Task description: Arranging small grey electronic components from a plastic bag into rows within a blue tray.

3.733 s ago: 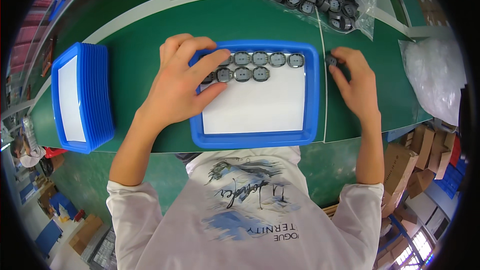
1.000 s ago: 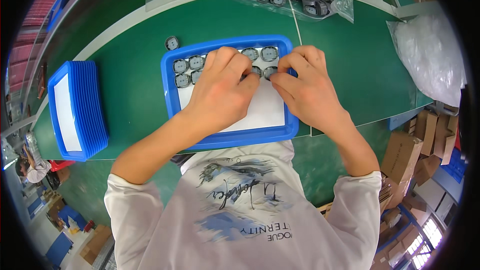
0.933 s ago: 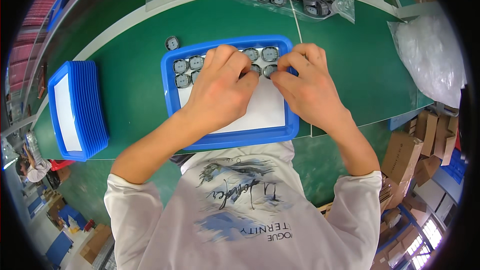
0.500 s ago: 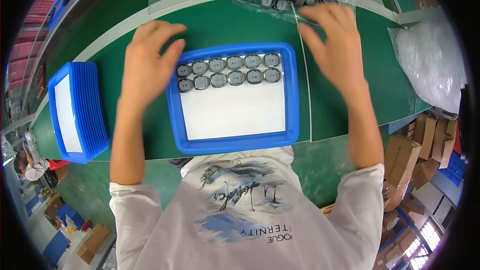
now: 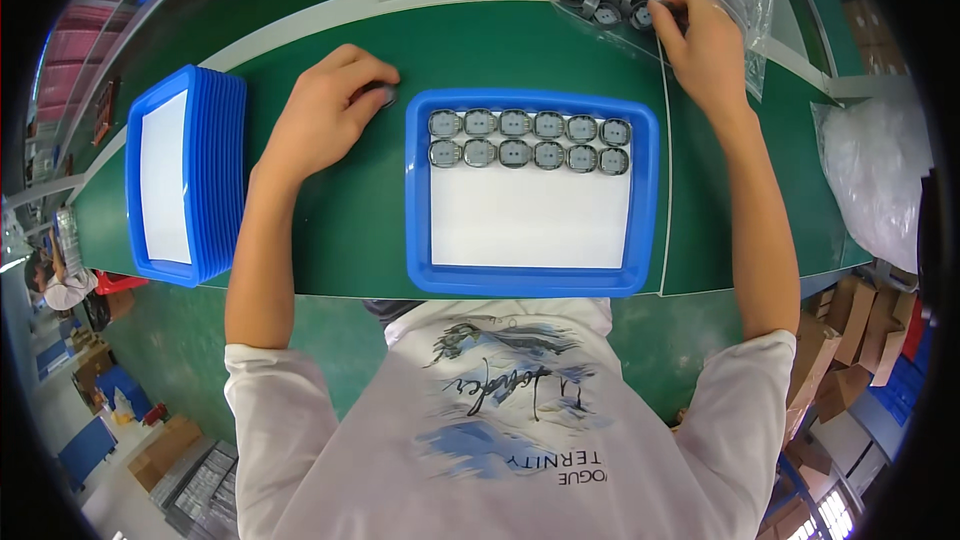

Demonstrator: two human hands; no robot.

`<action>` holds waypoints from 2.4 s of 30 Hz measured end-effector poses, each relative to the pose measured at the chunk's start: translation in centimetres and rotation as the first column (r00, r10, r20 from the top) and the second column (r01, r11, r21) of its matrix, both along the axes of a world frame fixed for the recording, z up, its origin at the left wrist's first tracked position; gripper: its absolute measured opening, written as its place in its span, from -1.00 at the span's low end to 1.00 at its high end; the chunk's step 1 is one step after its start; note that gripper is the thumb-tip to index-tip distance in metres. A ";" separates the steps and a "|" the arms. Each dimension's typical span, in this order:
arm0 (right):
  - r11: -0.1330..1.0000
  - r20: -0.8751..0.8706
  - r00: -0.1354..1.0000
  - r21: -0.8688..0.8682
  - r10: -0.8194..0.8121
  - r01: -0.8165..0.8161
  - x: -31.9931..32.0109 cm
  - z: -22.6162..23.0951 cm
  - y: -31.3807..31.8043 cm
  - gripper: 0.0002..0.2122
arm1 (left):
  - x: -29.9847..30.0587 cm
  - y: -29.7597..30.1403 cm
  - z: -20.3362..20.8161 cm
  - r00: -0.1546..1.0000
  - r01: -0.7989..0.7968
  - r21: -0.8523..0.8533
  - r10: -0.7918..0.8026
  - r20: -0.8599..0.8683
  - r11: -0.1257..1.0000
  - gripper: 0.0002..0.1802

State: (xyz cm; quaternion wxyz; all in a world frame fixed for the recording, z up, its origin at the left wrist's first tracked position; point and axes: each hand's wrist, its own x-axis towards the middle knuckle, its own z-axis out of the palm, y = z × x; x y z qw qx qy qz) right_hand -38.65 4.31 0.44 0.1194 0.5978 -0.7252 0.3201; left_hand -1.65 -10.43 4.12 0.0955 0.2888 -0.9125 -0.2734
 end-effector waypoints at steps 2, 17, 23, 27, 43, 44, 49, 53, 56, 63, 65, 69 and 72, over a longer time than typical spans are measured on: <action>1.000 -0.133 0.991 -0.012 0.010 -0.012 -0.5 0.2 -0.6 -0.75 | 1.2 0.1 -0.4 1.000 0.000 -0.043 0.000 0.003 0.999 -0.80; 0.911 0.269 0.896 0.118 0.354 -0.395 14.7 4.3 10.9 -0.76 | 2.1 8.4 2.1 0.933 0.242 -0.320 -0.310 -0.182 0.916 -0.67; 0.816 0.266 0.843 0.235 0.468 -0.528 18.2 2.4 9.6 -0.78 | 1.8 10.6 -0.2 0.955 0.252 -0.297 -0.286 -0.077 0.921 -0.68; 0.792 0.189 0.841 0.283 0.507 -0.541 16.5 2.3 9.7 -0.78 | 2.0 11.4 -0.7 0.963 0.204 -0.284 -0.245 -0.115 0.937 -0.67; 0.795 0.050 0.808 0.150 0.587 -0.587 17.7 0.4 4.9 -0.89 | 1.0 10.8 -2.4 0.957 0.049 -0.369 -0.149 -0.248 0.928 -0.85; 0.796 0.050 0.809 0.151 0.586 -0.586 17.8 0.4 4.9 -0.89 | 1.0 10.8 -2.4 0.959 0.037 -0.369 -0.138 -0.249 0.929 -0.85; 0.794 0.133 0.802 0.118 0.583 -0.596 17.4 0.9 5.0 -0.81 | 0.9 10.3 -1.6 0.954 0.078 -0.336 -0.168 -0.249 0.939 -0.85; 0.921 0.098 0.917 0.010 0.386 -0.389 13.0 3.1 3.8 -0.77 | -0.9 8.2 0.7 0.918 0.160 -0.314 -0.258 -0.300 0.936 -0.78; 0.992 0.136 0.987 0.075 0.088 -0.099 6.9 3.1 0.9 -0.70 | -7.6 5.6 1.7 0.888 0.175 -0.428 -0.330 -0.321 0.886 -0.85; 0.974 0.065 0.998 0.225 0.020 -0.034 1.8 2.8 -5.2 -0.79 | -21.1 -0.5 -1.8 0.935 0.139 -0.526 -0.286 -0.210 0.839 -0.86; 0.984 0.414 0.909 0.138 0.046 -0.112 3.6 5.2 -4.2 -0.79 | -20.0 -0.9 -1.2 0.923 0.159 -0.487 -0.304 -0.236 0.859 -0.85; 0.989 0.610 0.792 0.092 0.034 -0.113 -0.1 3.0 -1.1 -0.65 | -16.0 0.1 2.1 0.847 0.208 -0.430 -0.382 -0.370 0.878 -0.83; 0.989 0.724 0.689 0.064 0.044 -0.130 3.7 4.8 4.9 -0.68 | -8.8 0.8 3.2 0.954 0.086 -0.260 -0.155 -0.256 0.962 -0.84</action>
